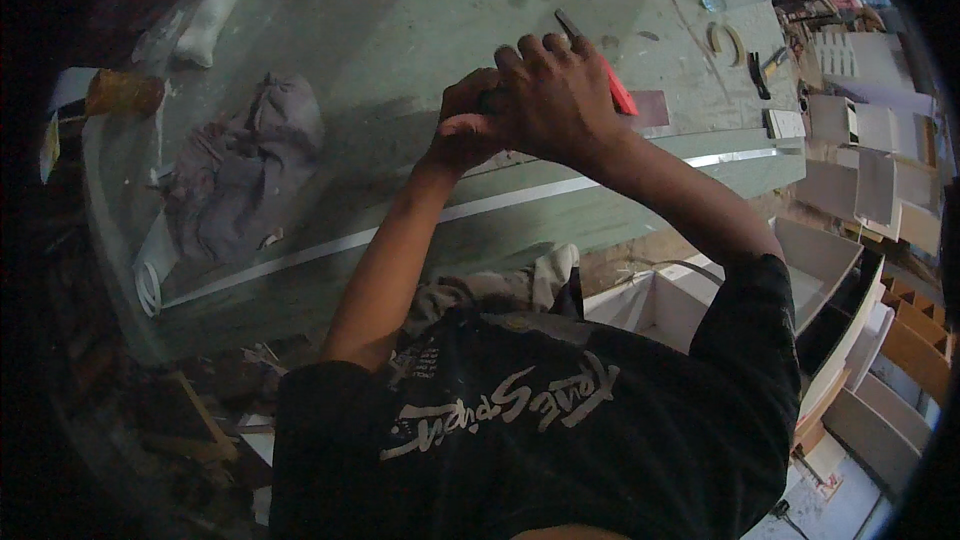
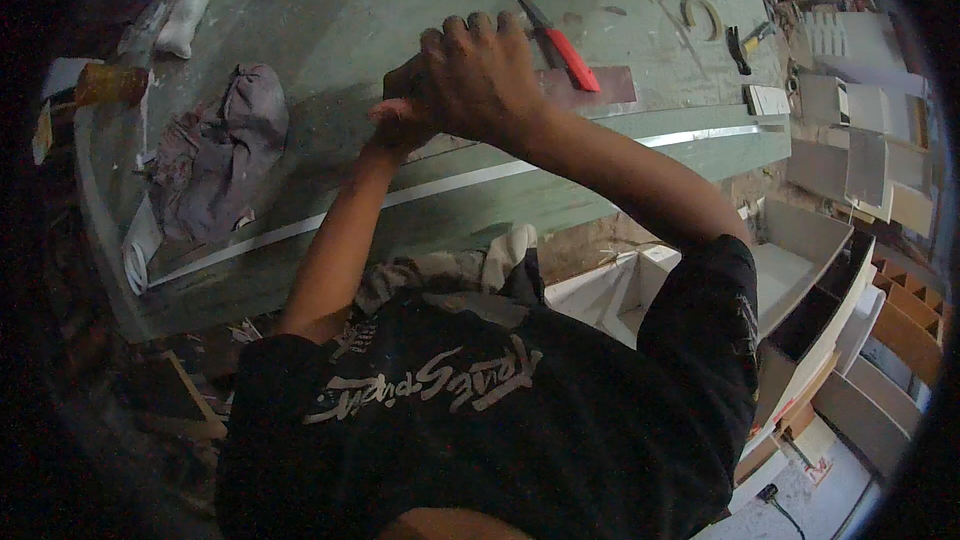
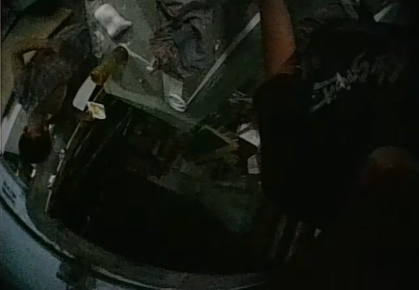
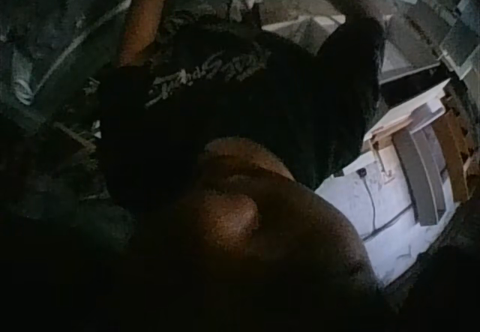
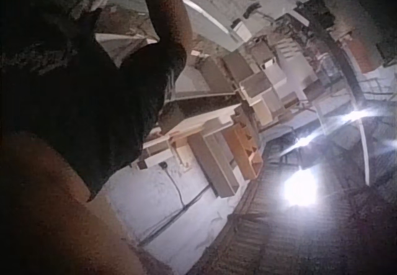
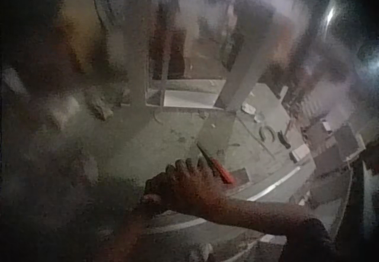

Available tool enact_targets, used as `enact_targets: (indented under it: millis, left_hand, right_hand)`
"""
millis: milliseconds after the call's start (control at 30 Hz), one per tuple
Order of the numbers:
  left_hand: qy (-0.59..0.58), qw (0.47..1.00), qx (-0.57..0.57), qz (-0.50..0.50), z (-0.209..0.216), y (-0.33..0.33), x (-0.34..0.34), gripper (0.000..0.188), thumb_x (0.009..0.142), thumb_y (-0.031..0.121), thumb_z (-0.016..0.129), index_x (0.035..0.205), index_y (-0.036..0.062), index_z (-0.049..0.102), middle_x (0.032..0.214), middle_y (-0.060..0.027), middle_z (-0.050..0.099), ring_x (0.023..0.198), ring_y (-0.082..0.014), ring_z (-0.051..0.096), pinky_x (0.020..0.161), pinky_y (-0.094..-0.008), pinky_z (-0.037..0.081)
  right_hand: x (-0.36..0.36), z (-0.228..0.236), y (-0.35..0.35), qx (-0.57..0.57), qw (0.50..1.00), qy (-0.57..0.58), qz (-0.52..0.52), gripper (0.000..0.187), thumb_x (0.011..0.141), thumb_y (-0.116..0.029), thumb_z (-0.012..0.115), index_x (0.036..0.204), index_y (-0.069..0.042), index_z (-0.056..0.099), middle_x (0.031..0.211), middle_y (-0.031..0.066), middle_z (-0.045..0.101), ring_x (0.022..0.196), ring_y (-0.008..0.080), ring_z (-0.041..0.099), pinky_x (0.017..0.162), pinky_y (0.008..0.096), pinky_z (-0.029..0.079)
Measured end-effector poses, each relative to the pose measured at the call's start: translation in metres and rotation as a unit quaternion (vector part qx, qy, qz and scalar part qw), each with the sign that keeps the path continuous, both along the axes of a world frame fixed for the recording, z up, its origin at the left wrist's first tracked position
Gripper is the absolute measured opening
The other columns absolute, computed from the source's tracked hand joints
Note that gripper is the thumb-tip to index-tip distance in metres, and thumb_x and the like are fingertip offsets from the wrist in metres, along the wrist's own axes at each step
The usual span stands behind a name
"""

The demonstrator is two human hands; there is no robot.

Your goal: The person cuts a piece of cloth using scissors and then uses a utility knife and scissors to cut and modify a plastic bottle and its cap area.

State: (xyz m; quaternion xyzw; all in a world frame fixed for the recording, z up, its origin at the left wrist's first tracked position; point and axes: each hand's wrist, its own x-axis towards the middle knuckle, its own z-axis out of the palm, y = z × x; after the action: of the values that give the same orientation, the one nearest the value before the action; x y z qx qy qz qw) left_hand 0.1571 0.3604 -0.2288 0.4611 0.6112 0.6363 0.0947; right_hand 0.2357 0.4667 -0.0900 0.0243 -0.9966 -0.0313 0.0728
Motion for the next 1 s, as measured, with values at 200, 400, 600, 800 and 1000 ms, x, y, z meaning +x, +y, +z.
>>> enact_targets:
  millis: [200, 400, 600, 800, 1000]
  left_hand:
    - [0.186, 0.972, -0.138, 0.032, -0.001, -0.001, 0.002, 0.037, 0.063, 0.012, 0.083, 0.094, 0.0072, 0.065, 0.089, -0.008, 0.066, 0.086, -0.0231, 0.067, 0.074, -0.0348, 0.056]
    - [0.342, 0.912, -0.19, 0.121, 0.015, -0.001, 0.005, 0.041, 0.061, 0.019, 0.082, 0.097, 0.0093, 0.063, 0.088, -0.0073, 0.066, 0.085, -0.0265, 0.066, 0.072, -0.037, 0.057]
    - [0.183, 0.966, -0.168, 0.069, 0.017, -0.001, 0.002, 0.04, 0.067, 0.021, 0.082, 0.098, 0.0066, 0.06, 0.085, -0.0081, 0.066, 0.081, -0.0267, 0.067, 0.07, -0.0373, 0.056]
    - [-0.046, 0.998, -0.043, 0.012, 0.023, -0.001, 0.003, 0.034, 0.068, 0.015, 0.08, 0.098, 0.0062, 0.065, 0.084, -0.0085, 0.068, 0.078, -0.0229, 0.069, 0.07, -0.0352, 0.055]
    - [0.04, 0.997, -0.059, 0.015, 0.015, -0.003, -0.002, 0.028, 0.071, 0.009, 0.075, 0.097, 0.0067, 0.065, 0.084, -0.0089, 0.068, 0.076, -0.0205, 0.069, 0.069, -0.0344, 0.055]
  right_hand:
    - [-0.017, -0.002, 0.024, -0.016, 0.967, 0.006, 0.255, 0.043, 0.078, -0.034, 0.068, 0.112, -0.009, 0.058, 0.098, 0.0071, 0.062, 0.092, 0.0234, 0.062, 0.079, 0.0374, 0.048]
    - [-0.009, -0.02, 0.015, 0.032, 0.98, 0.03, 0.197, 0.04, 0.082, -0.028, 0.063, 0.117, -0.012, 0.051, 0.089, 0.0046, 0.063, 0.081, 0.0206, 0.067, 0.065, 0.0357, 0.051]
    - [-0.003, -0.023, -0.004, -0.055, 0.995, -0.072, 0.028, 0.04, 0.084, -0.03, 0.063, 0.117, -0.012, 0.049, 0.094, 0.0091, 0.067, 0.076, 0.0297, 0.069, 0.057, 0.0446, 0.051]
    - [-0.009, 0.023, 0.036, -0.2, 0.96, -0.109, 0.161, 0.039, 0.08, -0.022, 0.069, 0.113, -0.008, 0.054, 0.1, 0.0116, 0.065, 0.092, 0.0328, 0.065, 0.075, 0.0454, 0.053]
    - [-0.012, 0.019, 0.041, -0.047, 0.962, -0.108, 0.246, 0.035, 0.075, -0.015, 0.072, 0.107, -0.011, 0.06, 0.098, 0.0039, 0.061, 0.1, 0.0234, 0.059, 0.086, 0.0385, 0.049]
